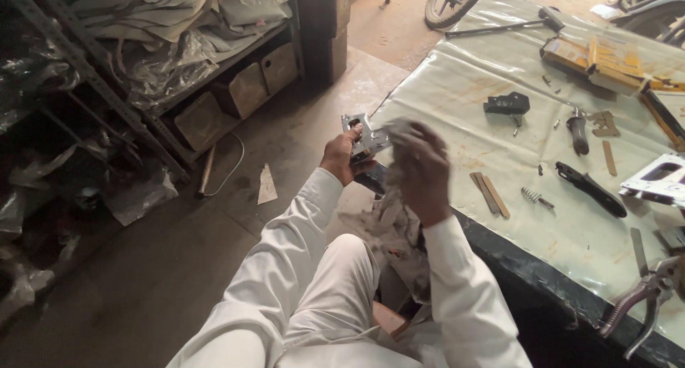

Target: Repairing and cleaning a heavy-duty manual staple gun at a workshop workbench.

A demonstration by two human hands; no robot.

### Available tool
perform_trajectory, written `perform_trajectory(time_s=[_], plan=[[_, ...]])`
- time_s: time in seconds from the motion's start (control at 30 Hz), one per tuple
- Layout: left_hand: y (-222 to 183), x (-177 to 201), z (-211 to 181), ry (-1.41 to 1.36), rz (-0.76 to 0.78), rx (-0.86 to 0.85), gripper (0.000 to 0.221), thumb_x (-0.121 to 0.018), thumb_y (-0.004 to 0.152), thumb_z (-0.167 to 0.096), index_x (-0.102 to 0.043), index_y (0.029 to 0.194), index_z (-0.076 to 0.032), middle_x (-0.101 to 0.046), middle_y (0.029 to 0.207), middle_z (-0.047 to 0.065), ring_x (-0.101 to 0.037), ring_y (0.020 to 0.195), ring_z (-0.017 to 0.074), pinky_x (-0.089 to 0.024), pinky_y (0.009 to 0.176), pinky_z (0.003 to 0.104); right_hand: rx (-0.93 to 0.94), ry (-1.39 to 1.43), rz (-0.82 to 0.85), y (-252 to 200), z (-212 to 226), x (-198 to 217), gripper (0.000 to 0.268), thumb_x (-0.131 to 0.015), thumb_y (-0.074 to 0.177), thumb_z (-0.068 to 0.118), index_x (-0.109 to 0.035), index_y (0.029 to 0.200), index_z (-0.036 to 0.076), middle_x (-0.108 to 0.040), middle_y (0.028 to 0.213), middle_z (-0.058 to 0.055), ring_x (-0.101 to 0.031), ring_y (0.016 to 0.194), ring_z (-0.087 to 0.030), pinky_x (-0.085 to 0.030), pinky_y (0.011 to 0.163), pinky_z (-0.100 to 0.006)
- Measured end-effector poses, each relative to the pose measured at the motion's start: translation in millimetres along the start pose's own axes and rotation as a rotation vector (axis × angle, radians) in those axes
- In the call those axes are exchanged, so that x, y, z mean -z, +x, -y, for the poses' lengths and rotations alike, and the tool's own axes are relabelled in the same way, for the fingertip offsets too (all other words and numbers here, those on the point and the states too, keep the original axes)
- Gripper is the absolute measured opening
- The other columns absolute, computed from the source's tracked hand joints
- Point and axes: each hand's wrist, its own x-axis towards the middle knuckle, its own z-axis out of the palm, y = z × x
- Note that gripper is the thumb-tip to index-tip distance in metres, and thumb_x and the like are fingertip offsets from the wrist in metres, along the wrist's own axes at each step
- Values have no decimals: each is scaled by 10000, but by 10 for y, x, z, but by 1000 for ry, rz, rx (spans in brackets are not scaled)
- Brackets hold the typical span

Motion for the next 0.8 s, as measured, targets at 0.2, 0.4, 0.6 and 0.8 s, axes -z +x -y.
perform_trajectory(time_s=[0.2, 0.4, 0.6, 0.8], plan=[[-49, -101, 33, -6, -68, -77, 277, -668, 944, -287, -657, 1063, -37, -703, 846, 90, -701, 665, 251, -623, 596, 464, -132, -308, 204, 65, -93, -160, 228, -660, 957, 109, -795, 1139, 84, -736, 1235, -167, -694, 1091, -311, -536, 910, -382], [146, 181, 29, -195, 20, -15, 256, -596, 1015, -330, -590, 1019, -75, -604, 731, 67, -623, 588, 211, -639, 601, 459, -515, -114, -20, -180, -291, 148, 172, -669, 1014, 143, -763, 1105, 32, -740, 984, -123, -673, 853, -163, -521, 763, -293], [89, 299, -1, -238, 187, 33, 278, -546, 1041, -351, -621, 1024, -84, -605, 699, 64, -609, 556, 201, -631, 594, 440, -339, -132, -48, -163, -64, 104, 161, -721, 981, 71, -765, 1108, -18, -686, 966, -86, -638, 842, -134, -496, 748, -258], [26, 338, -69, -221, 232, 71, 278, -524, 1051, -358, -649, 1042, -110, -623, 709, 20, -629, 574, 173, -627, 631, 433, -404, 48, -119, -165, -81, 8, 177, -660, 1018, 47, -739, 1161, -21, -760, 997, -37, -661, 883, -68, -525, 789, -221]])
